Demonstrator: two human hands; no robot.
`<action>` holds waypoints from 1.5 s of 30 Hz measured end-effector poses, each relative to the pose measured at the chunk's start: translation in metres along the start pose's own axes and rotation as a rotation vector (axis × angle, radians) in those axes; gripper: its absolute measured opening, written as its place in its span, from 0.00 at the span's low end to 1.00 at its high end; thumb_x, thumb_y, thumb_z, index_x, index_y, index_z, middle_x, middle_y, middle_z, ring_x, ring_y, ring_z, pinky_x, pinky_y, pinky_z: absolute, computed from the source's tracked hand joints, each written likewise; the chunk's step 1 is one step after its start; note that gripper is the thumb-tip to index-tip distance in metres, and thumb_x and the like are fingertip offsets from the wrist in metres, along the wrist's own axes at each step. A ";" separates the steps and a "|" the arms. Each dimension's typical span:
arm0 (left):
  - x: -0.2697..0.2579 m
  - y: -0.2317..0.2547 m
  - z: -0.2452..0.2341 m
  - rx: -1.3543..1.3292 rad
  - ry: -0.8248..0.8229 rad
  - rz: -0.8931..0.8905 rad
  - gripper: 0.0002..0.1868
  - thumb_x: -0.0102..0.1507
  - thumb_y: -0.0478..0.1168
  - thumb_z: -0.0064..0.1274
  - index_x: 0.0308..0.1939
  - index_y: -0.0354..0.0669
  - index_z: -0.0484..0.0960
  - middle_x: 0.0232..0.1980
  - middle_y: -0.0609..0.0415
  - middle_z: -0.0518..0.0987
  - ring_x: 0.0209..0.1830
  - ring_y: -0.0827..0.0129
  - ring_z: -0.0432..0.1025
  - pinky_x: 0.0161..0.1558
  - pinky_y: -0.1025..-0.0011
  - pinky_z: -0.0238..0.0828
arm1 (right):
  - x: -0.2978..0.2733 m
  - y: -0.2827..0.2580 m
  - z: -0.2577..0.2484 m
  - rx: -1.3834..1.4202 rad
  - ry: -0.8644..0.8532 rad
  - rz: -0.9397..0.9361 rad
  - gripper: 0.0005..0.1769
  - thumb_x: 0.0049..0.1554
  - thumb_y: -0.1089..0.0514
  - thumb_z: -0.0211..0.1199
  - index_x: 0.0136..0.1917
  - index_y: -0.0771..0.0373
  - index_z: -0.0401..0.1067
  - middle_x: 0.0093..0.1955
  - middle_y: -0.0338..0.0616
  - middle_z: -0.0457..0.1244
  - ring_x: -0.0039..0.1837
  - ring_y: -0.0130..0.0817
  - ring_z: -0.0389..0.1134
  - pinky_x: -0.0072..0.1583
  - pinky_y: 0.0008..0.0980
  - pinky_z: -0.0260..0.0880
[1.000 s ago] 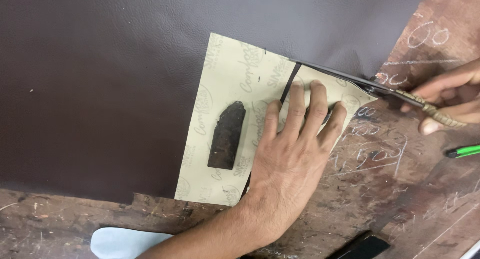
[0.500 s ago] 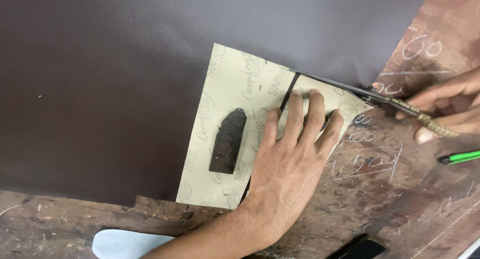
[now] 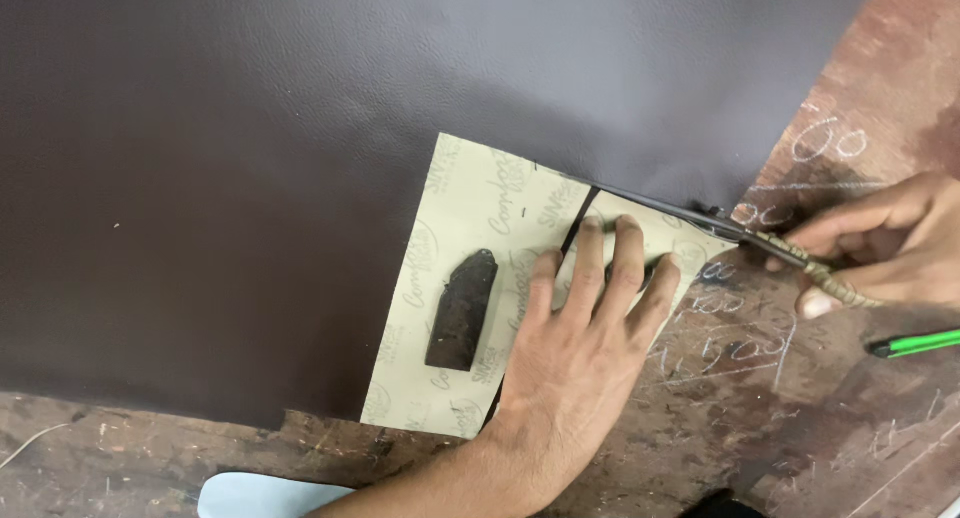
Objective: The person cuts a piece of dark fabric using large shears, following the edge of two paper templates placed on top of it.
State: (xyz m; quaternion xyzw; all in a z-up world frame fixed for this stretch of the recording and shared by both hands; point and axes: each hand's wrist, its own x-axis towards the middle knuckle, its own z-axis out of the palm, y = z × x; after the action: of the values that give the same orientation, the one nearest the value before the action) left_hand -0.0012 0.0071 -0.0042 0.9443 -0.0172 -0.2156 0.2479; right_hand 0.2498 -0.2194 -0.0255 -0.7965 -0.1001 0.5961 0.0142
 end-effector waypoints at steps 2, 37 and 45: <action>-0.001 0.000 0.003 -0.027 0.027 -0.005 0.49 0.54 0.46 0.61 0.75 0.44 0.54 0.73 0.33 0.51 0.72 0.42 0.50 0.63 0.38 0.54 | 0.002 0.009 0.000 -0.019 0.008 -0.027 0.20 0.39 0.64 0.83 0.46 0.62 0.83 0.36 0.50 0.70 0.32 0.41 0.66 0.31 0.41 0.70; -0.028 -0.022 -0.008 -0.340 0.368 0.093 0.36 0.58 0.41 0.57 0.72 0.42 0.68 0.71 0.32 0.60 0.73 0.43 0.59 0.70 0.41 0.60 | 0.057 0.155 0.002 -0.022 -0.451 -0.167 0.28 0.43 0.63 0.78 0.58 0.58 0.78 0.36 0.47 0.67 0.34 0.39 0.69 0.38 0.40 0.71; -0.070 -0.111 -0.013 -0.215 0.570 -0.073 0.22 0.73 0.43 0.64 0.68 0.43 0.78 0.74 0.49 0.64 0.74 0.54 0.62 0.70 0.58 0.68 | 0.054 0.215 0.011 -0.021 -0.411 -0.160 0.23 0.48 0.62 0.76 0.57 0.61 0.76 0.38 0.49 0.67 0.35 0.40 0.69 0.39 0.39 0.70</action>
State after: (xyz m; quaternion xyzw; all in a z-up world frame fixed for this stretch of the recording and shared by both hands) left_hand -0.0669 0.1199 -0.0185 0.9351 0.1101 0.0485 0.3333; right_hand 0.2844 -0.4218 -0.1100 -0.6478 -0.1699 0.7419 0.0323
